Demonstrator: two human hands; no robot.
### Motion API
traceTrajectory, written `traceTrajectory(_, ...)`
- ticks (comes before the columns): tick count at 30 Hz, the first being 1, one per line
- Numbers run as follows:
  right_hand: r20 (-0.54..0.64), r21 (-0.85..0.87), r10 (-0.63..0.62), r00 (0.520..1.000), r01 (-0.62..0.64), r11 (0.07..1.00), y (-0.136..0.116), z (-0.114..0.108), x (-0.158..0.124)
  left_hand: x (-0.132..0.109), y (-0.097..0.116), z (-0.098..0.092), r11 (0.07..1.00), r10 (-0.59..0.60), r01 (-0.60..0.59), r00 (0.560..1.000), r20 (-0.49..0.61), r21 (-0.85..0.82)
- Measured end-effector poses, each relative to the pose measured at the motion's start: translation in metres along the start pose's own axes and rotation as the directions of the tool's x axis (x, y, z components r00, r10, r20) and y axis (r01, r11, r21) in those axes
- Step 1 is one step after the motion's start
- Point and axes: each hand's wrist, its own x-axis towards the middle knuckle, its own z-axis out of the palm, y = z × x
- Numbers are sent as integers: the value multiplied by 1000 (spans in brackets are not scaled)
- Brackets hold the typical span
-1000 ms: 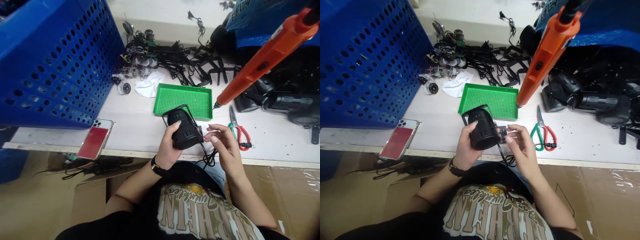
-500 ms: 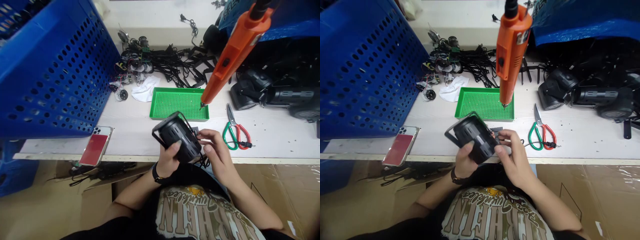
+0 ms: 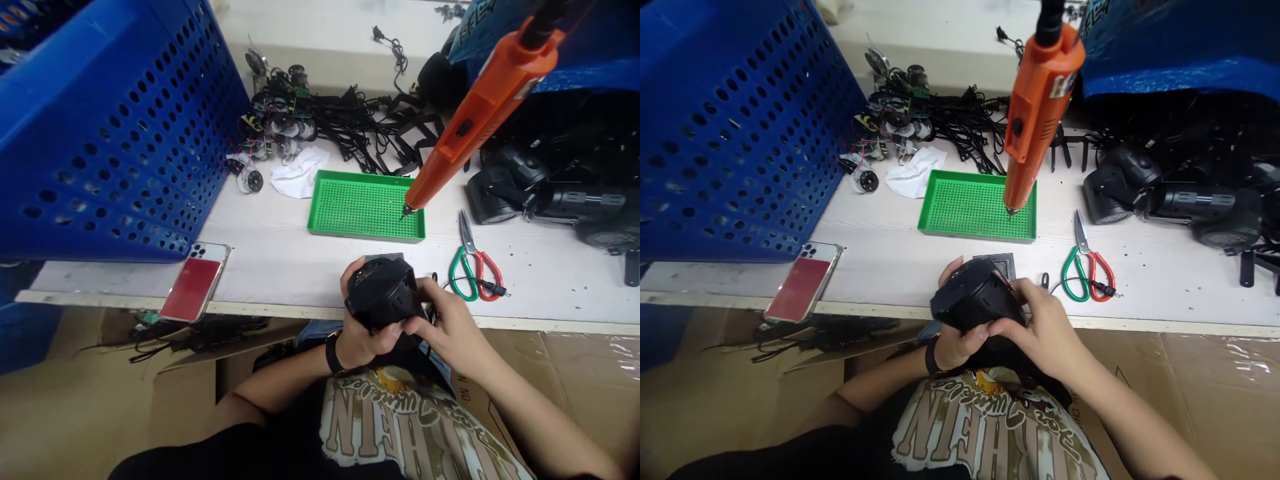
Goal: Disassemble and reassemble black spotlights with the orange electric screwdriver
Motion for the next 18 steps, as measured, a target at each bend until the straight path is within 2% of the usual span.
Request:
traceTrajectory(2, -112, -57, -116, 987, 110, 992, -6, -10, 8, 4, -1, -2, 995, 51, -61, 990, 131, 77)
traceTrajectory(3, -118, -43, -175, 978, 171, 984, -9, -13, 13, 5, -2, -3, 994, 49, -64, 985, 166, 88)
traceTrajectory(5, -49, 58, -234, 971, 237, 970, -16, -17, 25, 7, -3, -3, 999, -16, 10, 989, 144, 43)
traceTrajectory(6, -8, 117, -231, 973, 231, 966, -19, -16, 30, 8, -3, -3, 998, -63, 63, 991, 118, 3)
traceTrajectory(9, 14, 224, -164, 986, 157, 962, -19, -10, 43, 10, -1, -4, 971, -194, 207, 975, 110, -123)
traceTrajectory(11, 52, 306, -87, 995, 67, 950, -13, -4, 49, 11, 4, -7, 956, -219, 243, 964, 150, -163)
traceTrajectory(14, 183, 546, 27, 983, -124, 828, -5, 3, 51, 14, 14, -12, 992, -92, 106, 981, 172, -74)
traceTrajectory(16, 301, 657, -6, 954, -203, 726, -4, 7, 48, 14, 21, -15, 999, 7, -15, 981, 194, 36)
traceTrajectory(18, 349, 686, -71, 934, -204, 698, -7, 10, 40, 12, 26, -15, 998, -10, -3, 983, 185, 67)
